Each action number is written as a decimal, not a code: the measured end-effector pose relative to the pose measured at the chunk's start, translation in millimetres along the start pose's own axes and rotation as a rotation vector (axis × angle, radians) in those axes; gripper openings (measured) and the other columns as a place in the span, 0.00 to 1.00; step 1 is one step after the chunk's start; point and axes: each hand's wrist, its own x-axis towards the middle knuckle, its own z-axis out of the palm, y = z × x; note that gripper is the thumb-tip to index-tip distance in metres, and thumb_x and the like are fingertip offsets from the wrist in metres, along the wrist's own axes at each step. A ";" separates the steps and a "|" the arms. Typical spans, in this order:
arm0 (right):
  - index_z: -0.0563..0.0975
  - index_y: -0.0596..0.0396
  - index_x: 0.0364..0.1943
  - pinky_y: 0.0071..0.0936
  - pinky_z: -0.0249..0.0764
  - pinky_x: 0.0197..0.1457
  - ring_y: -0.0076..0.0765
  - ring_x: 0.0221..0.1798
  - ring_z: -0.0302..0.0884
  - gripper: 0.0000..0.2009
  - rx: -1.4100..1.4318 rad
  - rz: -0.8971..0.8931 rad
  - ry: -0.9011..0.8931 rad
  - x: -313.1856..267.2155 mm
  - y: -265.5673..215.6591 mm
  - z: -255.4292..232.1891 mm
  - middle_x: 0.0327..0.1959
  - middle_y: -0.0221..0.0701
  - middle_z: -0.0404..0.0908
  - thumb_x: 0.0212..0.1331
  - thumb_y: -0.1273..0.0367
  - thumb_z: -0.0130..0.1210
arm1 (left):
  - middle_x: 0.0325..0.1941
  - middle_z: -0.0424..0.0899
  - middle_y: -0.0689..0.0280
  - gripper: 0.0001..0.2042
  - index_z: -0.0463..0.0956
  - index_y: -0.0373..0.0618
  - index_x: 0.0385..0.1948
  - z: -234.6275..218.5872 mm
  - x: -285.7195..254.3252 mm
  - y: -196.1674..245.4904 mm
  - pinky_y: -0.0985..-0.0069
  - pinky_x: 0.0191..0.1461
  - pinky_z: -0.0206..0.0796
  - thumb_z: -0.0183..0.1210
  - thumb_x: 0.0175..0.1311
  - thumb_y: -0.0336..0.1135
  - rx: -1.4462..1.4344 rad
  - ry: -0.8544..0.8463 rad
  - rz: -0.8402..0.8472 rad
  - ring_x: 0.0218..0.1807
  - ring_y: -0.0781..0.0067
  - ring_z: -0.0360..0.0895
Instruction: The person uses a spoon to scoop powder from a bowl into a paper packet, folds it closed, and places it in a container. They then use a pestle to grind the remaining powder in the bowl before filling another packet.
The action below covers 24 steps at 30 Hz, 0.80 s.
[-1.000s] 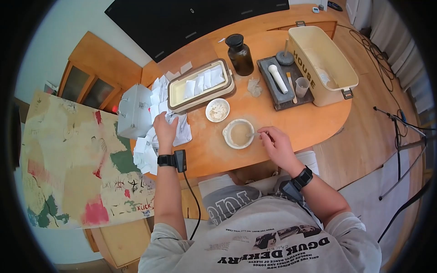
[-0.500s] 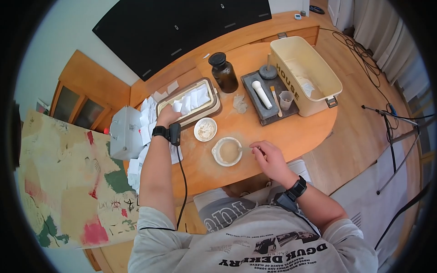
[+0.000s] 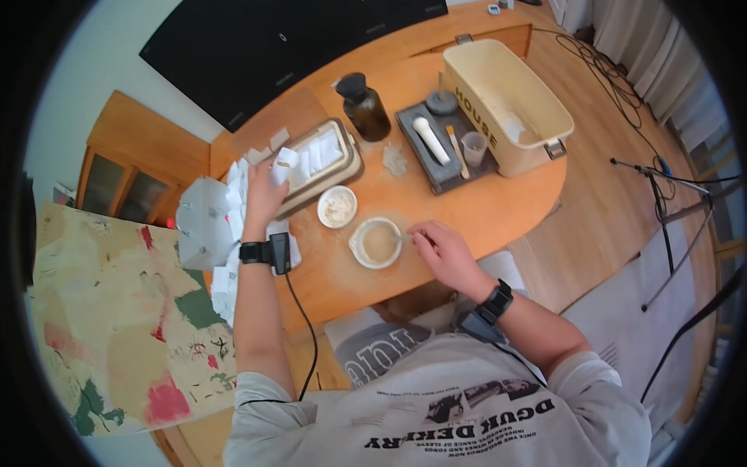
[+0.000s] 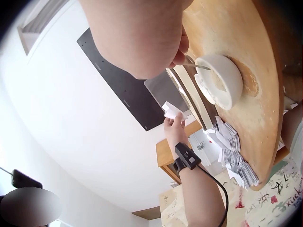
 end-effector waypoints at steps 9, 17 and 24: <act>0.79 0.61 0.47 0.29 0.79 0.41 0.39 0.39 0.83 0.08 0.070 -0.025 0.014 -4.3 2.3 4.8 0.39 0.40 0.81 0.71 0.72 0.52 | 0.51 0.73 0.51 0.25 0.73 0.37 0.56 -43.4 -83.7 97.1 0.62 0.60 0.69 0.66 0.53 0.24 -0.207 -0.381 0.160 0.54 0.47 0.75; 0.79 0.62 0.48 0.23 0.76 0.40 0.25 0.35 0.79 0.09 0.103 -0.053 0.016 -8.4 4.1 8.0 0.38 0.33 0.81 0.73 0.72 0.51 | 0.46 0.75 0.53 0.17 0.76 0.36 0.43 -43.2 -103.3 136.7 0.59 0.55 0.70 0.65 0.49 0.23 -0.022 -0.496 0.388 0.50 0.48 0.74; 0.79 0.60 0.47 0.29 0.79 0.41 0.37 0.38 0.82 0.08 0.106 -0.036 0.020 -12.4 -1.5 1.8 0.39 0.40 0.81 0.71 0.72 0.52 | 0.48 0.74 0.53 0.21 0.76 0.36 0.47 -38.2 -96.5 154.3 0.58 0.58 0.68 0.66 0.47 0.23 0.055 -0.545 0.451 0.53 0.48 0.72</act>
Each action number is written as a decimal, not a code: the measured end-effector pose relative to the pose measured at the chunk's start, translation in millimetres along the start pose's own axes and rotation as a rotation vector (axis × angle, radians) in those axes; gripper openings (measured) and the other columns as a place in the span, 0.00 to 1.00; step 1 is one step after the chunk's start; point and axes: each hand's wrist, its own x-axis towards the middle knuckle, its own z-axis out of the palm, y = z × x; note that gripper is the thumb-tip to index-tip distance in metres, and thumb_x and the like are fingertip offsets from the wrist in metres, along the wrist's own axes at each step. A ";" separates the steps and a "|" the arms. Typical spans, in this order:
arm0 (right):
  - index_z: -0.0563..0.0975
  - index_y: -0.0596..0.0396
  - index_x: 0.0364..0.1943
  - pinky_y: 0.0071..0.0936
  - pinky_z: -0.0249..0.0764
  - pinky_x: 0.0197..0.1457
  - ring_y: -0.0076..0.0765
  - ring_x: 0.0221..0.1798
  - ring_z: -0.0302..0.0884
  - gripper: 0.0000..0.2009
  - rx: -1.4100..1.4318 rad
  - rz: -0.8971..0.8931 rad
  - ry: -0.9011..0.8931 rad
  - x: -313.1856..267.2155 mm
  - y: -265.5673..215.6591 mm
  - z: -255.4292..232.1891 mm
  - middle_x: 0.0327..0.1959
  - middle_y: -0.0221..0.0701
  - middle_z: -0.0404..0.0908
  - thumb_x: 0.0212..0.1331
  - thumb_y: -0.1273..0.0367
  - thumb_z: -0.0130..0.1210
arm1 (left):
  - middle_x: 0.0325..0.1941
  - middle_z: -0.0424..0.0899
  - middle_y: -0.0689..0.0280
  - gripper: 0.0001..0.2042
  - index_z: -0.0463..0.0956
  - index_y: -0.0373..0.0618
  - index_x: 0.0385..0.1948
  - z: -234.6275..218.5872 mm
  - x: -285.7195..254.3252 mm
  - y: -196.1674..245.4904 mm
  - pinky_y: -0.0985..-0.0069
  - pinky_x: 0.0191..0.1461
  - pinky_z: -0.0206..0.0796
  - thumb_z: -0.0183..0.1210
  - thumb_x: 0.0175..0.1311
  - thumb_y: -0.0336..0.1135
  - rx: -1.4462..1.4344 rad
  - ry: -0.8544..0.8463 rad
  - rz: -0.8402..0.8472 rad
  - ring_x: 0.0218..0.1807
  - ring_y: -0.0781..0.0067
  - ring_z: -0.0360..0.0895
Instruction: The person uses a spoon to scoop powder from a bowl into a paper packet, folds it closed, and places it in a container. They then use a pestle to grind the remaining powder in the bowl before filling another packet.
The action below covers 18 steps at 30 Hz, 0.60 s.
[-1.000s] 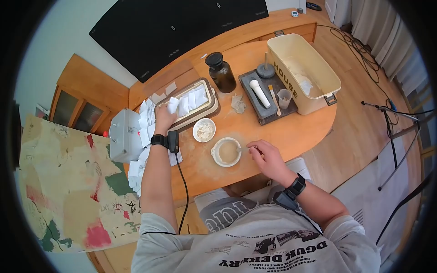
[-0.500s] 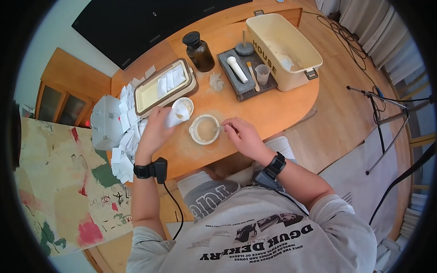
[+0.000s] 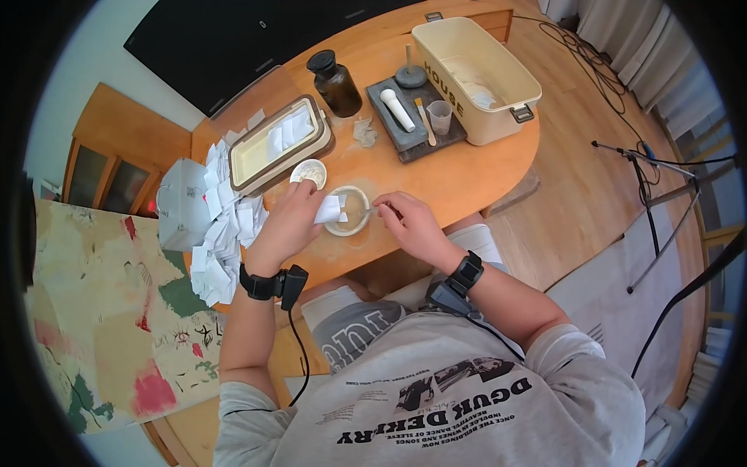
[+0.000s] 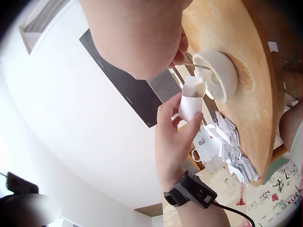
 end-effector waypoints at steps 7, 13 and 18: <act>0.79 0.60 0.47 0.30 0.78 0.39 0.38 0.37 0.82 0.08 0.001 -0.024 0.024 -1.6 2.2 -2.8 0.37 0.40 0.81 0.71 0.72 0.52 | 0.45 0.75 0.55 0.14 0.76 0.36 0.40 1.0 11.9 4.9 0.60 0.55 0.68 0.63 0.50 0.23 0.094 -0.007 0.071 0.51 0.51 0.73; 0.79 0.61 0.46 0.30 0.78 0.39 0.38 0.37 0.82 0.08 0.008 -0.007 0.032 -2.4 5.0 -4.5 0.37 0.40 0.81 0.71 0.72 0.52 | 0.42 0.76 0.57 0.07 0.78 0.38 0.36 -0.1 18.0 8.1 0.62 0.53 0.67 0.58 0.56 0.24 0.191 0.008 0.111 0.50 0.55 0.73; 0.79 0.61 0.46 0.30 0.78 0.39 0.37 0.37 0.82 0.08 0.007 -0.013 0.040 -2.8 6.5 -5.5 0.37 0.40 0.81 0.70 0.72 0.52 | 0.45 0.75 0.56 0.15 0.77 0.38 0.39 -4.5 22.2 6.6 0.61 0.54 0.67 0.65 0.47 0.23 0.211 -0.056 0.078 0.53 0.52 0.73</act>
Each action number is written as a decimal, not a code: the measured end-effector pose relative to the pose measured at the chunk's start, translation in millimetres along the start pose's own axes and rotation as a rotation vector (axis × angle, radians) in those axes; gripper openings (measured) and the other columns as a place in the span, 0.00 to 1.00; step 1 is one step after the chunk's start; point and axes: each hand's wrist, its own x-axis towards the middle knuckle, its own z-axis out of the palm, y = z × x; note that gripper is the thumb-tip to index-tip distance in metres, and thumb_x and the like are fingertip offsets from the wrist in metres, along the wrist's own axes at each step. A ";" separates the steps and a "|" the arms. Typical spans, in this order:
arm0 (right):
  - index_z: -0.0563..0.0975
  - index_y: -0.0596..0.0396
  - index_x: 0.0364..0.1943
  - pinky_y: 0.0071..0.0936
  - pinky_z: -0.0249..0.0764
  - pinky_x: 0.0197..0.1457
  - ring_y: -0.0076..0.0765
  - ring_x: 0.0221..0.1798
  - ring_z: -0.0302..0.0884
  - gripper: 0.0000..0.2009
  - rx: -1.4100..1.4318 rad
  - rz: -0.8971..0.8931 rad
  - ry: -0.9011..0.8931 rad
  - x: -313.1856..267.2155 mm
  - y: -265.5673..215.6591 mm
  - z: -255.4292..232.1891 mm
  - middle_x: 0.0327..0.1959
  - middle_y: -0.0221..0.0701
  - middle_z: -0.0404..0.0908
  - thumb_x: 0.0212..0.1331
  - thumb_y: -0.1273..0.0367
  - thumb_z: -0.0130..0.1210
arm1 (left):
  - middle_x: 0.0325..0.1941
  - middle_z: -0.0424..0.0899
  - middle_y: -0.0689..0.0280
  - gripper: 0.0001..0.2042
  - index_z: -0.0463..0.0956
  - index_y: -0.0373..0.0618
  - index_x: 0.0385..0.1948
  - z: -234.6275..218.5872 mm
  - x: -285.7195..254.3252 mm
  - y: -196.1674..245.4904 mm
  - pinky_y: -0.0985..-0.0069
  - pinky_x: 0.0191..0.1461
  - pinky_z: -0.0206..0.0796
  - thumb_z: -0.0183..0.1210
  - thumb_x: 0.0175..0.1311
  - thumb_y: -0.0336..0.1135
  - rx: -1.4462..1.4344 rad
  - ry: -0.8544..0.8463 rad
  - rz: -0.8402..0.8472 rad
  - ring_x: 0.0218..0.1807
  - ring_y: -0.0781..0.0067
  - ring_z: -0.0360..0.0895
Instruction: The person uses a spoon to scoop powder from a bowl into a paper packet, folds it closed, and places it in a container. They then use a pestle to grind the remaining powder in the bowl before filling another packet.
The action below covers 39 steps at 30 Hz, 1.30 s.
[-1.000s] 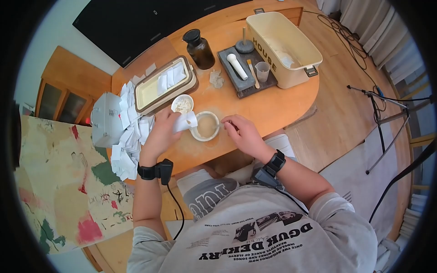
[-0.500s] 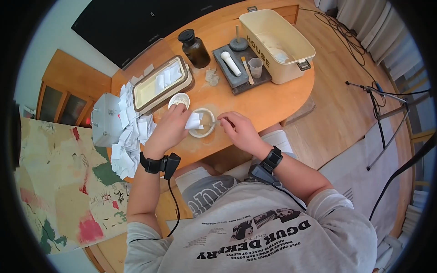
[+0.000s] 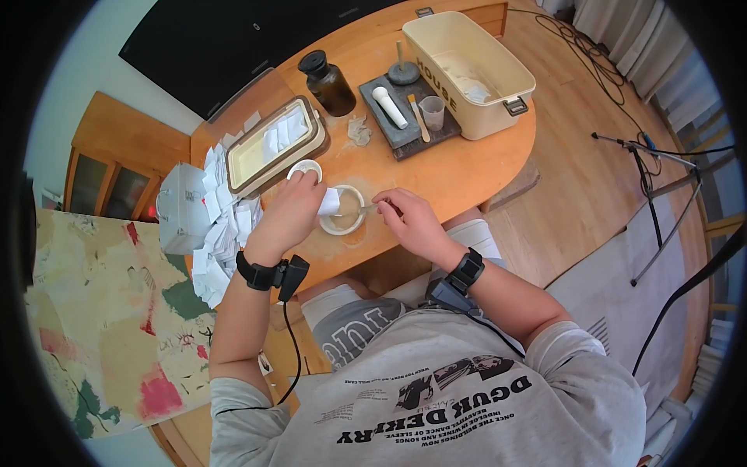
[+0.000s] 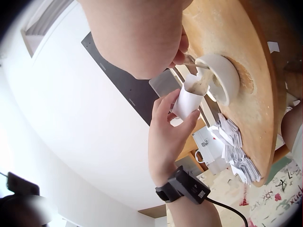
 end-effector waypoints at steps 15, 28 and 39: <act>0.79 0.60 0.46 0.29 0.77 0.40 0.38 0.38 0.82 0.08 0.012 0.002 -0.010 -0.8 -1.1 1.2 0.38 0.40 0.81 0.70 0.72 0.52 | 0.46 0.77 0.57 0.16 0.78 0.39 0.40 -10.4 -13.1 -10.0 0.62 0.55 0.68 0.66 0.47 0.24 0.094 -0.059 -0.012 0.53 0.53 0.73; 0.79 0.61 0.47 0.30 0.78 0.42 0.39 0.39 0.82 0.08 0.013 0.005 -0.008 -1.6 -2.1 0.7 0.40 0.41 0.82 0.70 0.72 0.52 | 0.40 0.80 0.60 0.12 0.80 0.40 0.36 -25.6 -8.9 4.9 0.66 0.55 0.67 0.66 0.48 0.27 0.234 -0.074 0.045 0.51 0.58 0.75; 0.81 0.60 0.44 0.38 0.77 0.43 0.51 0.39 0.81 0.07 -0.056 -0.125 0.037 11.4 -6.3 16.9 0.37 0.44 0.83 0.68 0.71 0.57 | 0.43 0.81 0.60 0.17 0.78 0.41 0.41 -26.7 -18.5 1.3 0.64 0.55 0.66 0.69 0.48 0.29 0.202 -0.088 -0.027 0.51 0.58 0.76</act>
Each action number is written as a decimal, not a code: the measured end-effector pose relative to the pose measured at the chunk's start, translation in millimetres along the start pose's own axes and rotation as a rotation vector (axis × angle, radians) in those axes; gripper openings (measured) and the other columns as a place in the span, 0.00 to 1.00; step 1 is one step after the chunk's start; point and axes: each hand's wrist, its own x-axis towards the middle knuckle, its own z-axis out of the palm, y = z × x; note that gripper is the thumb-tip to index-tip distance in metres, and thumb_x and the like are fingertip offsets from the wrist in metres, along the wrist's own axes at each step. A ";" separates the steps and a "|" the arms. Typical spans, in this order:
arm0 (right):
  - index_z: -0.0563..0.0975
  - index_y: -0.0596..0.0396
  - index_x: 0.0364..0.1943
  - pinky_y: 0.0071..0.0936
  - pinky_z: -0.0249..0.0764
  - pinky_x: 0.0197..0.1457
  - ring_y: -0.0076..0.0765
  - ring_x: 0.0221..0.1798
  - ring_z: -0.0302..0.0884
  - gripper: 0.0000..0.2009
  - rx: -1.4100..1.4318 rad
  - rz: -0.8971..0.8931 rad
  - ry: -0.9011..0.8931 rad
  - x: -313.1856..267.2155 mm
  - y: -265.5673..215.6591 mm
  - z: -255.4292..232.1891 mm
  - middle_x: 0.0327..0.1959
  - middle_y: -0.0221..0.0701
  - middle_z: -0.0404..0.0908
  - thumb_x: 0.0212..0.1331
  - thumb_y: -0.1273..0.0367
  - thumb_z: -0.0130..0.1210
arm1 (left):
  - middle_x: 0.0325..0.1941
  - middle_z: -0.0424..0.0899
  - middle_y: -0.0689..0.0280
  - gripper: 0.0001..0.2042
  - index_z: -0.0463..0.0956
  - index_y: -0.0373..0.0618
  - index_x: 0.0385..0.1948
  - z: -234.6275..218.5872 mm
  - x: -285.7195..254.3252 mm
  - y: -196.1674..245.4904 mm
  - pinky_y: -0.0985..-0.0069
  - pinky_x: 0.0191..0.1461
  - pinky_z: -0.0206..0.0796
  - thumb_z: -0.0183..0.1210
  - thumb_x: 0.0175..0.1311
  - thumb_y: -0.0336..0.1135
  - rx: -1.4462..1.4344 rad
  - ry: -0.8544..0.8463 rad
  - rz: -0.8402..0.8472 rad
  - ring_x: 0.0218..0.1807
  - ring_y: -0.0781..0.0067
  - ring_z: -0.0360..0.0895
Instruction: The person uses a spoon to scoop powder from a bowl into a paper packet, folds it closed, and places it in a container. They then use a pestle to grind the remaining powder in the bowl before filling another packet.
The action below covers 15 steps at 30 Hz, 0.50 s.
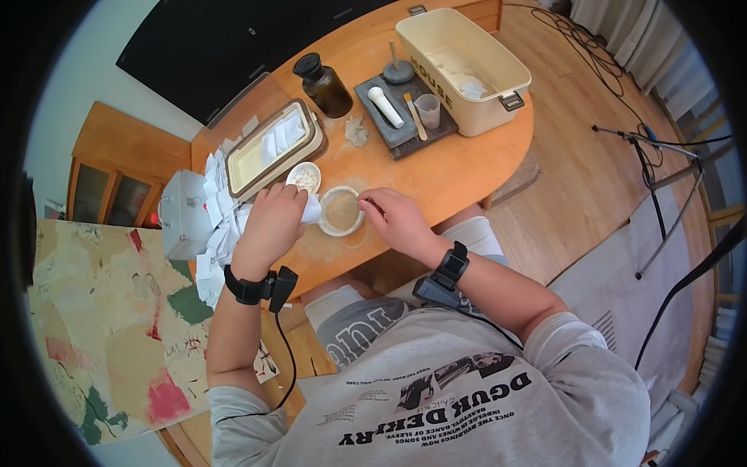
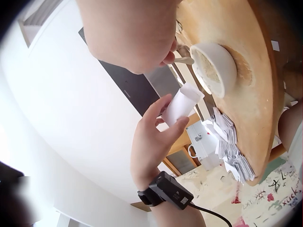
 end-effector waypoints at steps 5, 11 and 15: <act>0.80 0.62 0.43 0.38 0.77 0.42 0.51 0.39 0.82 0.08 -0.056 -0.008 0.046 1.8 15.1 16.9 0.37 0.45 0.83 0.67 0.71 0.57 | 0.46 0.79 0.55 0.26 0.74 0.40 0.55 15.8 -18.9 -3.1 0.59 0.55 0.68 0.69 0.52 0.31 -0.263 0.010 -0.157 0.51 0.50 0.78; 0.80 0.63 0.45 0.35 0.78 0.39 0.46 0.35 0.82 0.09 -0.011 0.062 -0.057 -6.9 3.9 23.6 0.35 0.44 0.83 0.68 0.71 0.56 | 0.50 0.80 0.52 0.29 0.72 0.40 0.61 39.2 -38.0 -4.2 0.57 0.54 0.71 0.68 0.53 0.30 -0.482 0.188 -0.234 0.52 0.45 0.78; 0.80 0.63 0.45 0.33 0.78 0.39 0.43 0.33 0.82 0.09 0.006 0.037 -0.022 -3.0 -0.8 23.1 0.33 0.43 0.83 0.69 0.71 0.56 | 0.52 0.80 0.51 0.29 0.72 0.39 0.60 53.8 -49.8 -7.7 0.57 0.55 0.71 0.68 0.53 0.29 -0.579 0.212 -0.292 0.52 0.44 0.78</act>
